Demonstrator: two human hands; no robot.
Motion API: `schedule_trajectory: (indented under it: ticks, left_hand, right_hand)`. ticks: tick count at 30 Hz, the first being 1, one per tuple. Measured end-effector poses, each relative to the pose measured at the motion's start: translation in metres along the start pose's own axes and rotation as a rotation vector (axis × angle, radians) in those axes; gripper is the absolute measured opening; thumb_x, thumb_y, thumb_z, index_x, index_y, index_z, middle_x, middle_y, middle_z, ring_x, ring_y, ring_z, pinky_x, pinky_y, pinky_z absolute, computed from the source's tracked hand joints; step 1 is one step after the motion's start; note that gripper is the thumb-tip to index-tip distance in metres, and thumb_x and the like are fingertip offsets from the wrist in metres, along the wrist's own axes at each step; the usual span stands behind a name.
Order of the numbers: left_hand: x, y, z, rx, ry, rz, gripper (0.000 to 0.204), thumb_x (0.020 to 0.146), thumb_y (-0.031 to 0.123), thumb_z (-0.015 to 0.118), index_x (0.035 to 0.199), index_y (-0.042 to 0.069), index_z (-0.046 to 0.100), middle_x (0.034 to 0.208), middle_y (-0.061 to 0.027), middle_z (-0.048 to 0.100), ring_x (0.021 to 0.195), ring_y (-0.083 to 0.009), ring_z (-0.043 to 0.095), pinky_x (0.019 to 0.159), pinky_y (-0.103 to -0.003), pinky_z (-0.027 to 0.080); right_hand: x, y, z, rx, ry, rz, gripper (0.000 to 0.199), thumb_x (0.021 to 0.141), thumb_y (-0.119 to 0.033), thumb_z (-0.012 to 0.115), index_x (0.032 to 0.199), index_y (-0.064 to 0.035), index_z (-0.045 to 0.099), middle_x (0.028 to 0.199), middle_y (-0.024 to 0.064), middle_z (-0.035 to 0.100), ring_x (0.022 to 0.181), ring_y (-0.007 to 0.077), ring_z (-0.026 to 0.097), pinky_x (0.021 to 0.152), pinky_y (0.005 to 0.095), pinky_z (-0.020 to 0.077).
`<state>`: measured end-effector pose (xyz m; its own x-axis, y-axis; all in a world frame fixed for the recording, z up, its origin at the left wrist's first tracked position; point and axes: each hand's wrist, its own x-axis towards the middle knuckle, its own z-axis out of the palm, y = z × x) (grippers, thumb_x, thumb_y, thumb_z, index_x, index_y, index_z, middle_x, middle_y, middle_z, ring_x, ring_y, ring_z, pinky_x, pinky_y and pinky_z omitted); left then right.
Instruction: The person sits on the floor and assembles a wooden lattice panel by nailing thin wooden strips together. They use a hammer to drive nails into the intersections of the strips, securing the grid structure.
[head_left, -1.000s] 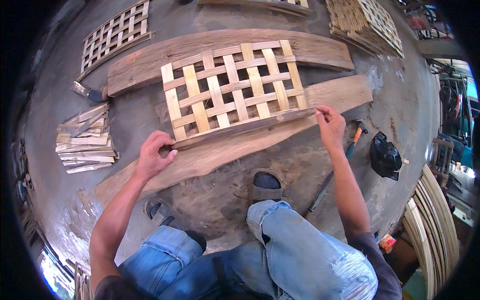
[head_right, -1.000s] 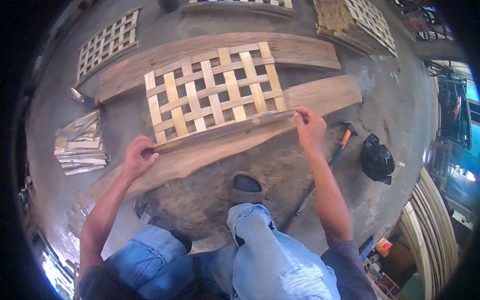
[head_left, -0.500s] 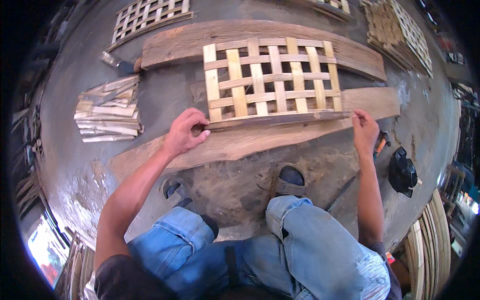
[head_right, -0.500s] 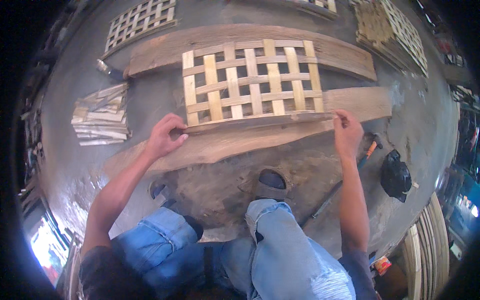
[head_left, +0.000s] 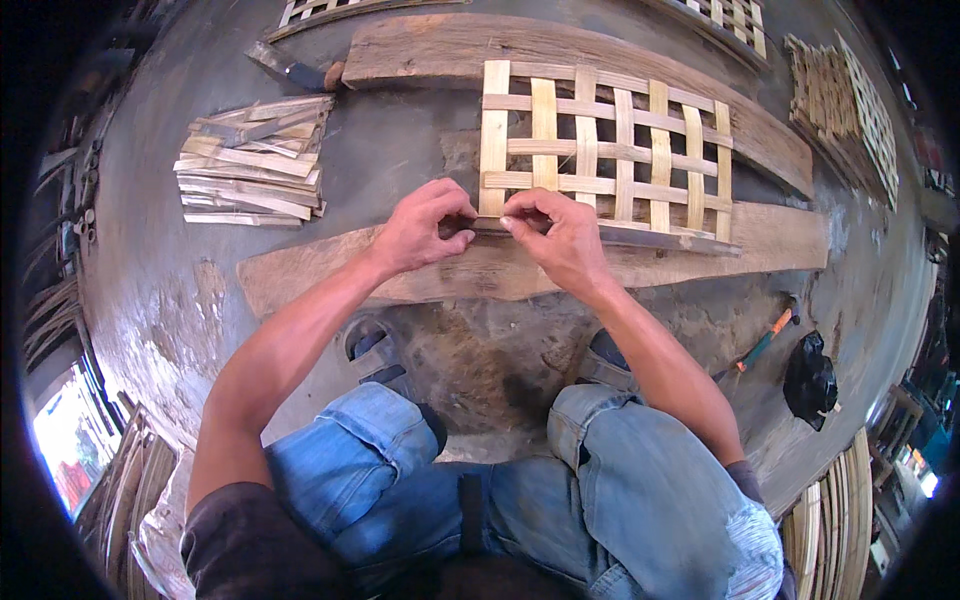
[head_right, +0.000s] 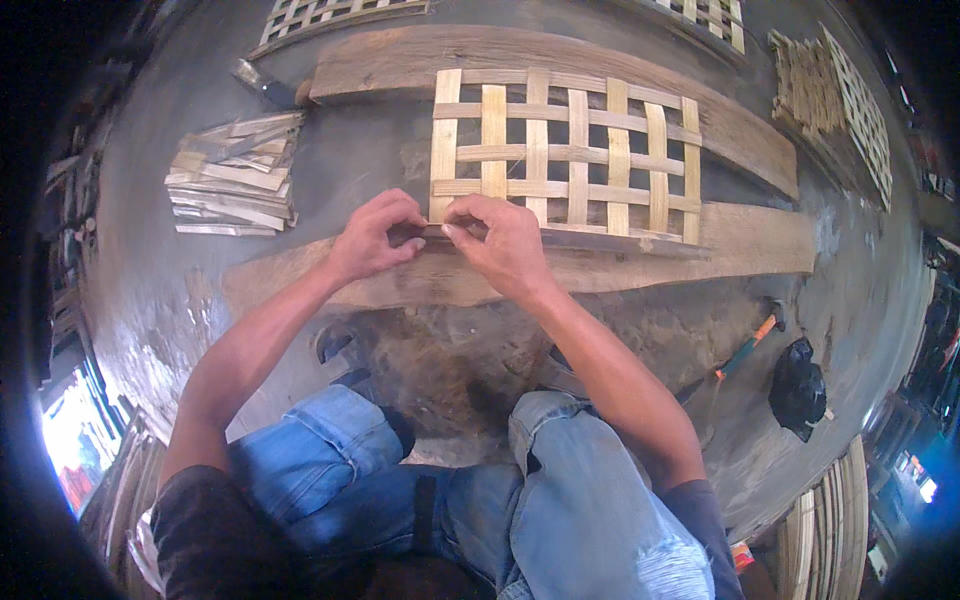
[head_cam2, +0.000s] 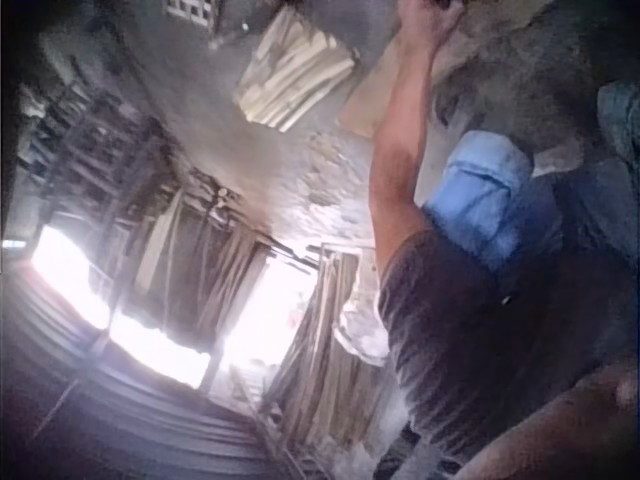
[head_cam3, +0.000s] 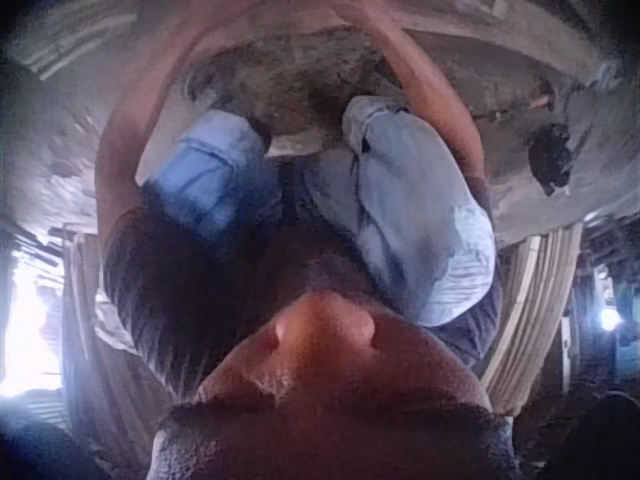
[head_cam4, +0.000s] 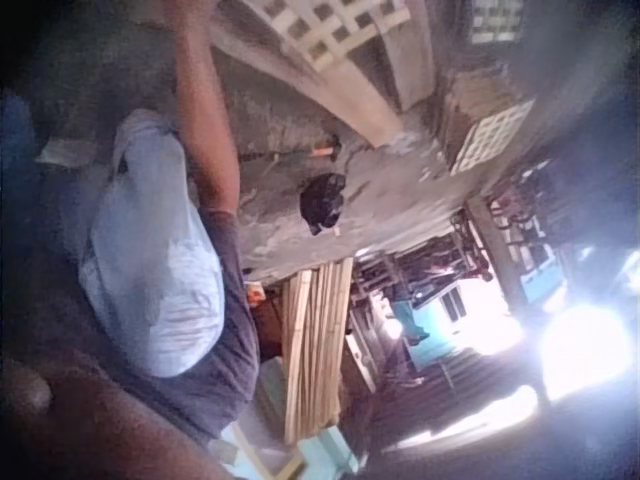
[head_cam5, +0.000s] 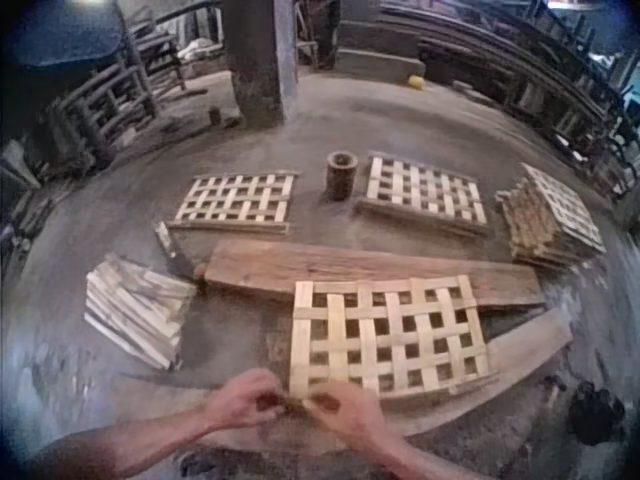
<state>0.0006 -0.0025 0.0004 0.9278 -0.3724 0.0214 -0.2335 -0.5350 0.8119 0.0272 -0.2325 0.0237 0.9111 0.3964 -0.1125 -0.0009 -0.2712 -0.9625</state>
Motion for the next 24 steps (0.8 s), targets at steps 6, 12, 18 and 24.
schedule_trajectory:
  ticks: [6,12,18,24]
  left_hand:
    - [-0.002,-0.003,0.0,0.012,-0.019,-0.007,0.024,0.072,0.008,0.074,0.094,0.004,0.063,0.098,-0.009,0.059,0.093,-0.0279,0.06,0.081,-0.037,0.051]
    - [-0.003,-0.009,0.0,0.012,-0.017,0.014,0.025,0.07,0.008,0.073,0.093,0.005,0.063,0.097,-0.0086,0.058,0.093,-0.0283,0.059,0.08,-0.038,0.051]
    - [-0.001,-0.009,-0.001,0.005,-0.04,0.007,0.025,0.07,0.008,0.073,0.093,0.005,0.063,0.097,-0.0085,0.058,0.093,-0.0279,0.059,0.08,-0.038,0.051]
    - [-0.002,-0.011,-0.002,0.015,-0.048,0.008,0.025,0.069,0.008,0.073,0.093,0.006,0.063,0.097,-0.0085,0.059,0.094,-0.0282,0.06,0.081,-0.038,0.052]
  right_hand:
    - [0.009,0.003,0.009,-0.135,-0.064,-0.014,0.01,0.083,-0.006,0.073,0.092,-0.0032,0.071,0.083,0.0057,0.071,0.074,0.0142,0.065,0.067,0.0279,0.0521]
    - [0.008,0.004,0.01,-0.184,-0.072,-0.034,0.01,0.08,-0.008,0.073,0.09,-0.0073,0.072,0.086,0.0072,0.072,0.079,0.0238,0.067,0.065,0.0334,0.0512]
    - [0.007,0.008,0.009,-0.167,-0.072,-0.012,0.01,0.081,-0.009,0.073,0.09,-0.006,0.072,0.088,0.0073,0.072,0.079,0.0227,0.067,0.065,0.0328,0.0506]
    - [0.007,0.004,0.01,-0.161,-0.074,-0.013,0.01,0.081,-0.009,0.073,0.09,-0.005,0.072,0.087,0.007,0.072,0.08,0.0216,0.068,0.066,0.0325,0.0509]
